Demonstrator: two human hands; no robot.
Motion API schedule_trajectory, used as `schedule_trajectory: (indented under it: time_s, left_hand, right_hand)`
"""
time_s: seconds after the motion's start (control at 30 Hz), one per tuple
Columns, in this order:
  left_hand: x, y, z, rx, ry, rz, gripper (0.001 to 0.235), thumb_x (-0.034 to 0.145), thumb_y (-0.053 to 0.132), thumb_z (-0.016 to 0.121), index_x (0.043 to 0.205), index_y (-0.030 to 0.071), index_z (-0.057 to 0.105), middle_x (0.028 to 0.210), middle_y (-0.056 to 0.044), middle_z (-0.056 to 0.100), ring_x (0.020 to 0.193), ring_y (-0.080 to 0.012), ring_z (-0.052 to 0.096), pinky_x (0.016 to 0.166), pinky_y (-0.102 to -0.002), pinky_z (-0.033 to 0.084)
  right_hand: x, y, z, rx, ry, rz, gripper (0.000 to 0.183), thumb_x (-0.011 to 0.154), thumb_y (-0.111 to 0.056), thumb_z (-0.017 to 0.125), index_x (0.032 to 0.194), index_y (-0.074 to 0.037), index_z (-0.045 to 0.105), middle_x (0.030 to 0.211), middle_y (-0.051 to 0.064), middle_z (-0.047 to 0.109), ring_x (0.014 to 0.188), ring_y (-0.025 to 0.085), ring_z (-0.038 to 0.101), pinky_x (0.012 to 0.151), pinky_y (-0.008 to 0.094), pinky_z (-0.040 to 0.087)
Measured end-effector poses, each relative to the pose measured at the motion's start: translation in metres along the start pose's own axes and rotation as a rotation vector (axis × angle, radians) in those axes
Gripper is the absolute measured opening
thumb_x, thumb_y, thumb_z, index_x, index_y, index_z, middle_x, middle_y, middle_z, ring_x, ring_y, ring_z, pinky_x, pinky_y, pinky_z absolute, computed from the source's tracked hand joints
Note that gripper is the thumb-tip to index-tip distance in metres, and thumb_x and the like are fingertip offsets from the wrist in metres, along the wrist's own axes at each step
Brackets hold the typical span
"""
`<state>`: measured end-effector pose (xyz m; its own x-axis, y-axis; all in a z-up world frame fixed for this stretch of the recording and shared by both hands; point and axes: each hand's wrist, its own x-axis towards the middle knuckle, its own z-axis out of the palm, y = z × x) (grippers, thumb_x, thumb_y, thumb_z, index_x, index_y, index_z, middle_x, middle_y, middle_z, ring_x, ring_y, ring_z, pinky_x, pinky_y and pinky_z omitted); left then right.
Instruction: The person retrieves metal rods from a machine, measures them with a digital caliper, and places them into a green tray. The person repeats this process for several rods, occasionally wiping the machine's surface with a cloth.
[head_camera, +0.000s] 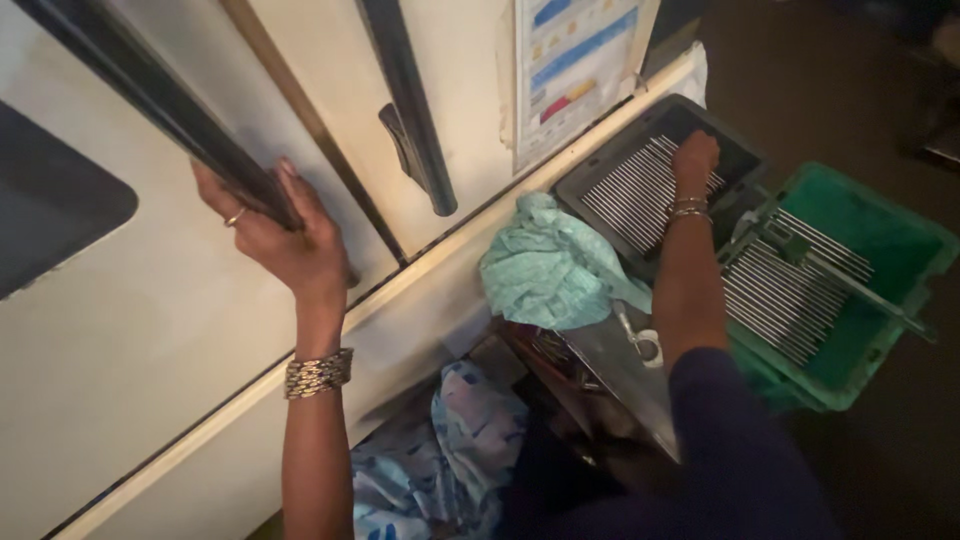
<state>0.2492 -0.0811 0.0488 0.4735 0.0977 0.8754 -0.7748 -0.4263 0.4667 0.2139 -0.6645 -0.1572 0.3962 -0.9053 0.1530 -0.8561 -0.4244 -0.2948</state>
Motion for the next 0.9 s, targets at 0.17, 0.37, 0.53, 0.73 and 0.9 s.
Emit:
schedule_trajectory:
  time_s: [0.17, 0.37, 0.53, 0.73, 0.9]
  left_hand:
    - [-0.002, -0.002, 0.0, -0.049, -0.009, -0.091, 0.056, 0.119, 0.003, 0.06, 0.159, 0.006, 0.021, 0.113, -0.01, 0.068, 0.08, -0.0128, 0.06, 0.073, -0.024, 0.051]
    - [0.0, 0.003, 0.002, -0.086, -0.017, -0.135, 0.055, 0.119, 0.004, 0.063, 0.158, 0.006, 0.024, 0.104, -0.009, 0.068, 0.075, -0.0102, 0.058, 0.068, -0.023, 0.049]
    - [-0.001, 0.002, 0.004, -0.085, -0.009, -0.145, 0.054, 0.118, 0.005, 0.064, 0.157, 0.006, 0.026, 0.091, -0.007, 0.066, 0.07, -0.0092, 0.058, 0.065, -0.023, 0.048]
    - [0.001, -0.001, 0.007, -0.115, 0.005, -0.119, 0.056, 0.115, 0.006, 0.065, 0.158, 0.007, 0.03, 0.098, -0.009, 0.069, 0.072, -0.0136, 0.066, 0.068, -0.029, 0.053]
    - [0.0, -0.007, 0.014, -0.176, 0.014, -0.11, 0.059, 0.109, 0.007, 0.065, 0.157, 0.006, 0.03, 0.1, -0.013, 0.072, 0.075, -0.02, 0.07, 0.069, -0.033, 0.056]
  right_hand:
    - [-0.003, 0.003, 0.003, 0.021, 0.082, -0.021, 0.012, 0.091, -0.008, 0.071, 0.099, -0.002, 0.078, 0.106, 0.025, 0.073, 0.102, 0.039, 0.072, 0.082, 0.044, 0.059]
    - [-0.013, 0.006, 0.012, 0.138, 0.216, 0.034, 0.01, 0.088, -0.006, 0.072, 0.096, -0.001, 0.077, 0.103, 0.025, 0.074, 0.098, 0.041, 0.072, 0.082, 0.045, 0.059]
    - [-0.001, 0.005, 0.016, 0.093, 0.128, -0.063, 0.015, 0.086, -0.004, 0.07, 0.098, 0.003, 0.075, 0.105, 0.031, 0.071, 0.1, 0.043, 0.07, 0.083, 0.045, 0.058]
    - [-0.006, 0.013, 0.012, 0.166, 0.045, -0.172, 0.02, 0.086, -0.01, 0.068, 0.093, 0.007, 0.075, 0.1, 0.035, 0.07, 0.099, 0.047, 0.069, 0.087, 0.048, 0.057]
    - [-0.033, -0.029, -0.037, 0.74, 0.444, -0.36, 0.025, 0.095, -0.022, 0.076, 0.096, 0.003, 0.075, 0.099, 0.025, 0.076, 0.096, 0.042, 0.074, 0.088, 0.049, 0.057]
